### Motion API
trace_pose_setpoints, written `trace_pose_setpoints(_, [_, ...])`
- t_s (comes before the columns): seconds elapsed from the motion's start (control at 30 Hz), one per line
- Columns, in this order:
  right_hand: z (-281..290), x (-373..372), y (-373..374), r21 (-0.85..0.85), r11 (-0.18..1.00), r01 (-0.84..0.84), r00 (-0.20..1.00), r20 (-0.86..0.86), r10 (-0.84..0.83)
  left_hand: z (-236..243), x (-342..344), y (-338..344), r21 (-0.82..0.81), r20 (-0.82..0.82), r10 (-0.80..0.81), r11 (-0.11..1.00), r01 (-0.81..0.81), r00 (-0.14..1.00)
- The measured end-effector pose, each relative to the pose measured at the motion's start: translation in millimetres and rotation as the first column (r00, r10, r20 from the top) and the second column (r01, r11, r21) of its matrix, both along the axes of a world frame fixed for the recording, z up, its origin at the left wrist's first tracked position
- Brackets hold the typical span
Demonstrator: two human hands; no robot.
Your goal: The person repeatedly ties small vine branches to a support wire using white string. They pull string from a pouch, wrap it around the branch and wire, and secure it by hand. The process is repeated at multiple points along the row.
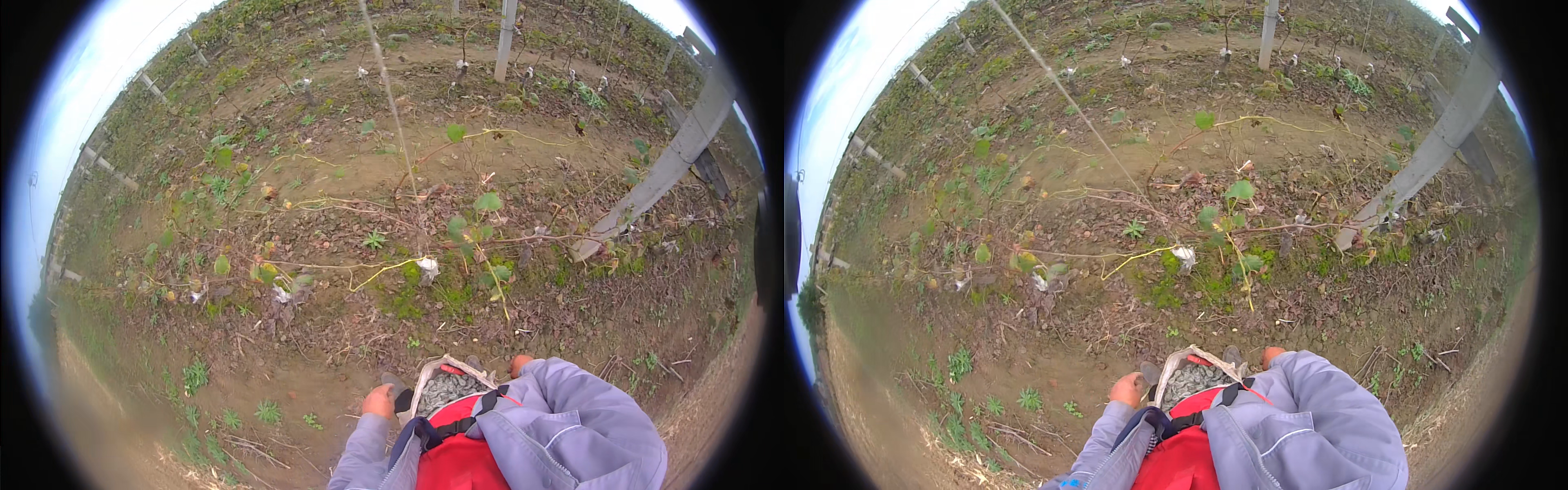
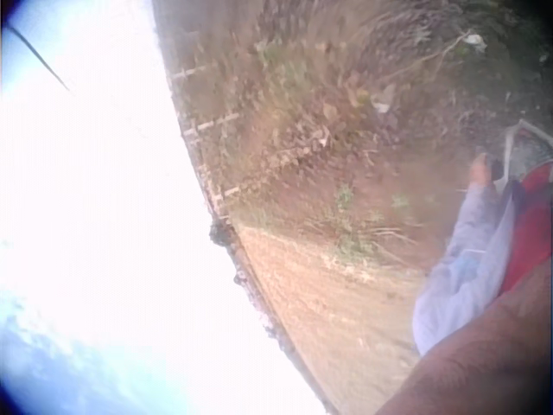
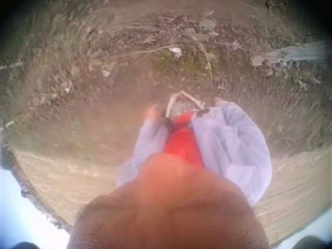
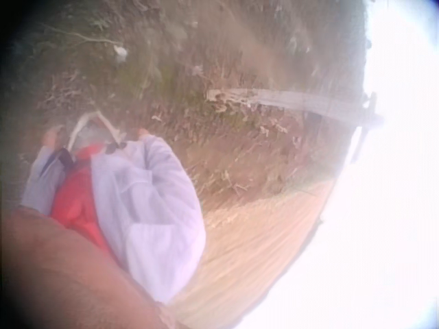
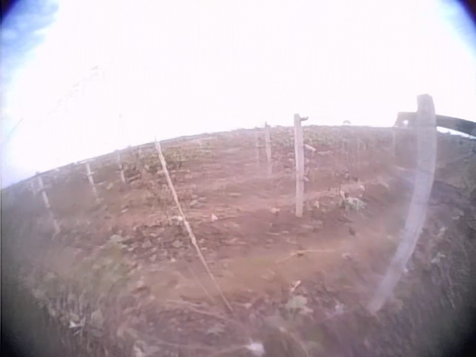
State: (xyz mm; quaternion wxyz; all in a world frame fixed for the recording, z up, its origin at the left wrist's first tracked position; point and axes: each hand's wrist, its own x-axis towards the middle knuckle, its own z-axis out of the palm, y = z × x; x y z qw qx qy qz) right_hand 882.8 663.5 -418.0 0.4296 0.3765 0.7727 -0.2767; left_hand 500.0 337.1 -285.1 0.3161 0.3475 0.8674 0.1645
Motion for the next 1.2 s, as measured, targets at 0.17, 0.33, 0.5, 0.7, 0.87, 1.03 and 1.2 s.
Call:
trace_pose_setpoints(0.17, [13, -31, -31, -0.009, 0.986, -0.169, 0.974, 0.150, 0.168, -45, -4, 3, 0.019, 0.172, -0.066, 0.998, 0.064, 0.983])
trace_pose_setpoints(0.33, [2, -80, -83, 0.088, 0.994, -0.068, 0.985, 0.164, 0.053, -100, -36, 4, -0.010, 0.333, -0.142, 0.988, 0.154, 0.932])
trace_pose_setpoints(0.5, [-80, -149, -103, 0.018, 0.999, -0.031, 0.999, -0.037, 0.032, -183, -77, 21, -0.113, 0.312, 0.042, 0.994, -0.007, 0.949])
trace_pose_setpoints(0.7, [-218, -243, -62, -0.073, 0.996, 0.059, 0.943, -0.324, -0.080, -293, -73, 51, 0.078, 0.366, 0.122, 0.984, -0.161, 0.922])
trace_pose_setpoints(0.87, [-315, -274, 14, 0.057, 0.991, 0.122, 0.836, -0.544, -0.071, -367, -53, 87, 0.159, 0.408, -0.046, 0.987, -0.021, 0.912])
trace_pose_setpoints(1.03, [-388, -286, 93, 0.073, 0.982, 0.176, 0.868, -0.481, -0.120, -421, -79, 127, 0.080, -0.013, -0.611, 0.788, 0.610, 0.791])
trace_pose_setpoints(1.2, [-371, -330, 114, -0.496, 0.579, 0.647, 0.170, -0.647, -0.744, -430, -105, 179, -0.070, -0.188, -0.604, 0.795, 0.603, 0.774])
